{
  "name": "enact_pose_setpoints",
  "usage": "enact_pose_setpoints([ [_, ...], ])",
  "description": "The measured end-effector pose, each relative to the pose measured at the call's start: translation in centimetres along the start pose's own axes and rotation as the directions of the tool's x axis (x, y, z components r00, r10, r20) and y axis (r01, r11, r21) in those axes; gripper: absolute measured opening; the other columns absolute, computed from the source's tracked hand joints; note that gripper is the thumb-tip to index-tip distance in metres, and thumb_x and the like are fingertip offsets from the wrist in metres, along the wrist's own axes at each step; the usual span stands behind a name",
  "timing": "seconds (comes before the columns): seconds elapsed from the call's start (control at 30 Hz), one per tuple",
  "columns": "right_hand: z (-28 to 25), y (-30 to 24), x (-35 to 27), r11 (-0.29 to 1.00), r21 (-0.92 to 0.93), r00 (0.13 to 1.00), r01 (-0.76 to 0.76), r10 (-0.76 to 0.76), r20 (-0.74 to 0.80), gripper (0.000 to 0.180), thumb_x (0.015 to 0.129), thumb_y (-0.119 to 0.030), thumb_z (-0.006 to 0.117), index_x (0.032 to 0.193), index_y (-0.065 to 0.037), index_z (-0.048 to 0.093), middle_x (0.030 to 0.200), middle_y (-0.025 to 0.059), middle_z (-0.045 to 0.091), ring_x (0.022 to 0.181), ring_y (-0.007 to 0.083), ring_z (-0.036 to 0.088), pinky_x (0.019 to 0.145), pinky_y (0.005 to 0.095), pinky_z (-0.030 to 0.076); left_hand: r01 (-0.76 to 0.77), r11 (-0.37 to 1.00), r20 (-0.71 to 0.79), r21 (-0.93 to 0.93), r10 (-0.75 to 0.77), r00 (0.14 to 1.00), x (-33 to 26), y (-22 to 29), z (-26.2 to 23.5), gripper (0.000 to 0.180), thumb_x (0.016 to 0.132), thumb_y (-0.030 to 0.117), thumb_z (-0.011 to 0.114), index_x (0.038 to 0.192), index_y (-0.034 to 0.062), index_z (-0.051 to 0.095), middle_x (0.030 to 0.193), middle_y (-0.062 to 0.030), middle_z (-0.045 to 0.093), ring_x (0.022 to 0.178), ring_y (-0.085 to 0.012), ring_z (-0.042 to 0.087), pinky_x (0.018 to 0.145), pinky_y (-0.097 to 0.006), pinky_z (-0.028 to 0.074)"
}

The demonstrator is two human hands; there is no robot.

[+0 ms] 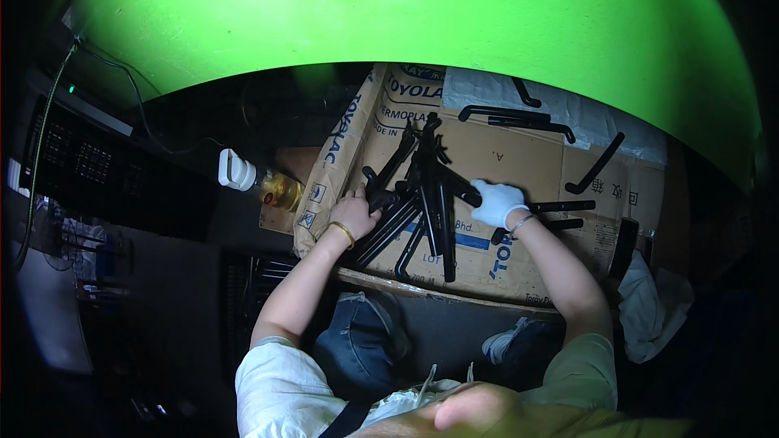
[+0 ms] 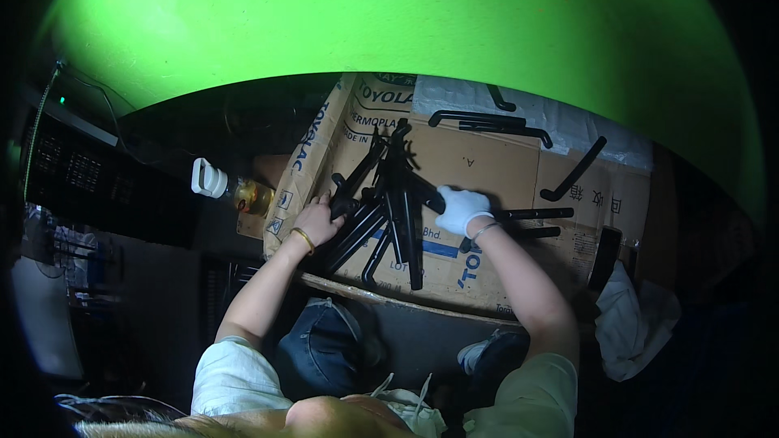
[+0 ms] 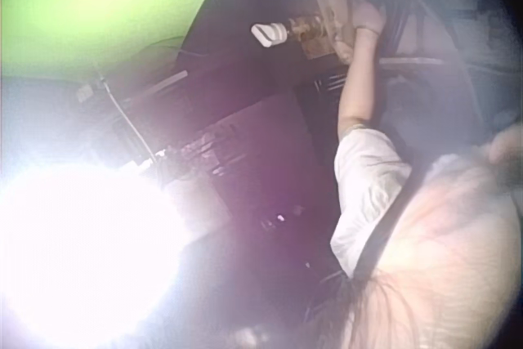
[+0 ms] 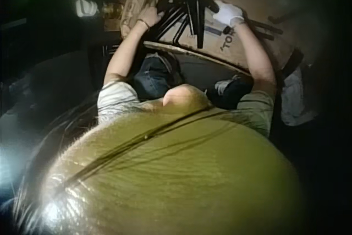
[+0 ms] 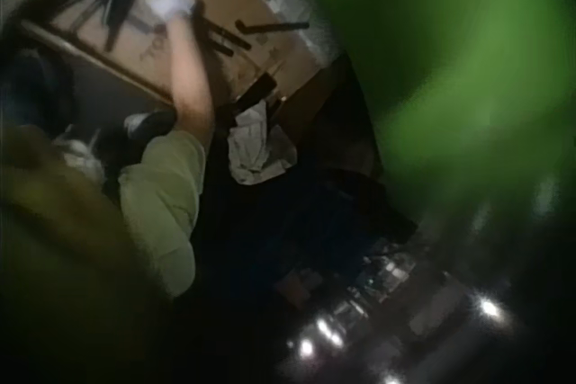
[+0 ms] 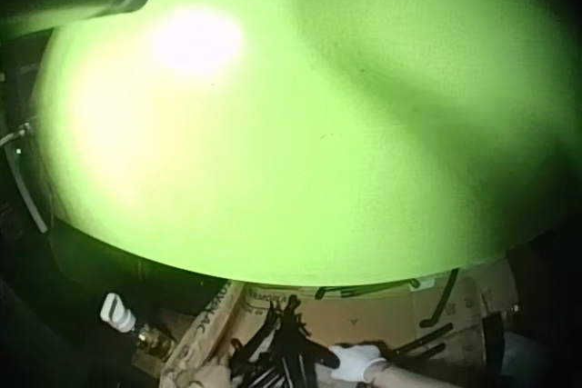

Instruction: Inspecting and assembling black plastic components on a production line.

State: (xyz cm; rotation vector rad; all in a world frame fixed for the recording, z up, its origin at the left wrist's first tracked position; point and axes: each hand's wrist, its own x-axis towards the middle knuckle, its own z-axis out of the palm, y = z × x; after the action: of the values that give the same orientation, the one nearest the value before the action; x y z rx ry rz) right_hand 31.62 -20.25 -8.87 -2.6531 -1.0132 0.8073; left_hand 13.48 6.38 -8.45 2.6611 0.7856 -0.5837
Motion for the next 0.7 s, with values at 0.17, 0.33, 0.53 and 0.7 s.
enact_pose_setpoints([
  [0.17,-0.8,5.2,-0.4,0.941,-0.331,0.95,0.073,-0.167,-0.263,0.034,0.077,-0.024,0.062,0.11,-0.018,0.065,0.09,0.0126,0.071,0.089,0.0329,0.066,0.074,0.0449,0.054,-0.459,0.88,-0.663,-0.122,0.272,0.698,-3.9,-1.0,0.8,0.04,0.084,0.022,0.068,0.118,0.002,0.059,0.102,-0.0166,0.064,0.099,-0.0396,0.062,0.088,-0.043,0.05],
  [0.33,-6.0,3.7,-1.3,0.993,-0.063,0.974,0.101,-0.111,-0.196,0.026,0.081,-0.029,0.06,0.1,-0.013,0.067,0.08,0.0145,0.068,0.075,0.0309,0.068,0.07,0.0433,0.053,-0.353,0.883,-0.567,-0.309,0.127,0.814,-4.8,-2.8,2.9,0.021,0.085,0.021,0.069,0.093,0.0021,0.066,0.092,-0.0169,0.062,0.087,-0.0383,0.063,0.075,-0.043,0.051],
  [0.53,-5.9,13.3,4.4,0.857,0.512,0.962,-0.059,0.186,-0.2,0.041,0.077,-0.023,0.066,0.109,0.004,0.061,0.078,0.01,0.065,0.064,0.0184,0.062,0.063,0.0328,0.05,-0.357,0.84,-0.581,-0.407,0.064,0.812,-3.2,-2.4,3.5,0.023,0.085,0.024,0.069,0.09,0.002,0.065,0.087,-0.0174,0.062,0.082,-0.0383,0.063,0.072,-0.042,0.05],
  [0.7,-7.5,10.7,8.8,0.646,0.748,0.808,0.153,0.354,-0.471,0.037,0.08,-0.02,0.064,0.112,-0.002,0.062,0.072,0.0078,0.062,0.062,0.0146,0.059,0.058,0.0307,0.048,-0.323,0.842,-0.545,-0.432,0.041,0.837,-3.9,-3.3,3.4,0.022,0.086,0.024,0.068,0.093,0.0029,0.066,0.088,-0.017,0.064,0.082,-0.037,0.064,0.072,-0.041,0.05],
])
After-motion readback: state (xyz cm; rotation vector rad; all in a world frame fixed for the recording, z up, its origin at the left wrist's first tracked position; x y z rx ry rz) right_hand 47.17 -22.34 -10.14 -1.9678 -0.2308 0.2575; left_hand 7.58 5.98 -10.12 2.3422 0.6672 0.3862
